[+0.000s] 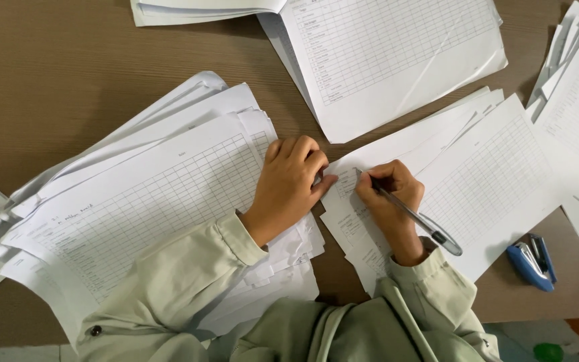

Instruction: The person sits at a desk and writes on a grid-form document using a pen, referencing a separate handwritten sheet. They repeatedly flip pages of the reference sheet and move completed forms to a separate stack while continuing to fill out additional forms.

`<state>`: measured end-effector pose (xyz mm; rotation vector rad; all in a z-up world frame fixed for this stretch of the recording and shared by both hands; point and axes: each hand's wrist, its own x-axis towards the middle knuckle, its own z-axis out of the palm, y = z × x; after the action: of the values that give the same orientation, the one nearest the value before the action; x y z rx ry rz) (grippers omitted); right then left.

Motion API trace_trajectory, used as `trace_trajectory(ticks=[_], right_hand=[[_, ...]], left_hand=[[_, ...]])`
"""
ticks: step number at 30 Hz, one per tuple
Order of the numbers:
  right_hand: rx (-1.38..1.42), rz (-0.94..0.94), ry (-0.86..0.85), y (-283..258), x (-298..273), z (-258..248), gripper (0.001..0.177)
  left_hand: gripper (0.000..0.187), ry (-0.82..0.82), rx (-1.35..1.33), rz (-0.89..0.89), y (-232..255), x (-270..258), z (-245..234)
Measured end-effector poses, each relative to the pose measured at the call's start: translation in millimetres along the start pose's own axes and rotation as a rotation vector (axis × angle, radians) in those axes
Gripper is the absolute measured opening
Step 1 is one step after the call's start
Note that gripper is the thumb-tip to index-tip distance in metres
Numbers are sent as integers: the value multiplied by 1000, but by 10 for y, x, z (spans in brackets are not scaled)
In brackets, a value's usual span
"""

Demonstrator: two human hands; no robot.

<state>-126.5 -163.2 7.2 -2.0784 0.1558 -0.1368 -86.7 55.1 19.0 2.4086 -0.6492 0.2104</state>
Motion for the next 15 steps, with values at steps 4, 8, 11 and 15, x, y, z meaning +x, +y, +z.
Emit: trace_trajectory(ticks=[4,8,11,15], right_hand=[[1,3,20,-11,-4,-5,13],[-26,5,5,-28,-13,-10,13],[-22,6,1,-5,-14,-31,12],[-13,1,-3,-73,-37,-40,13]], left_hand=[[25,12,-2,-3,15,-8,-18],[24,10,3,3,7,-19,8],[24,8,5,13,3,-11,-7],[25,5,-1,-7,1,-9,-7]])
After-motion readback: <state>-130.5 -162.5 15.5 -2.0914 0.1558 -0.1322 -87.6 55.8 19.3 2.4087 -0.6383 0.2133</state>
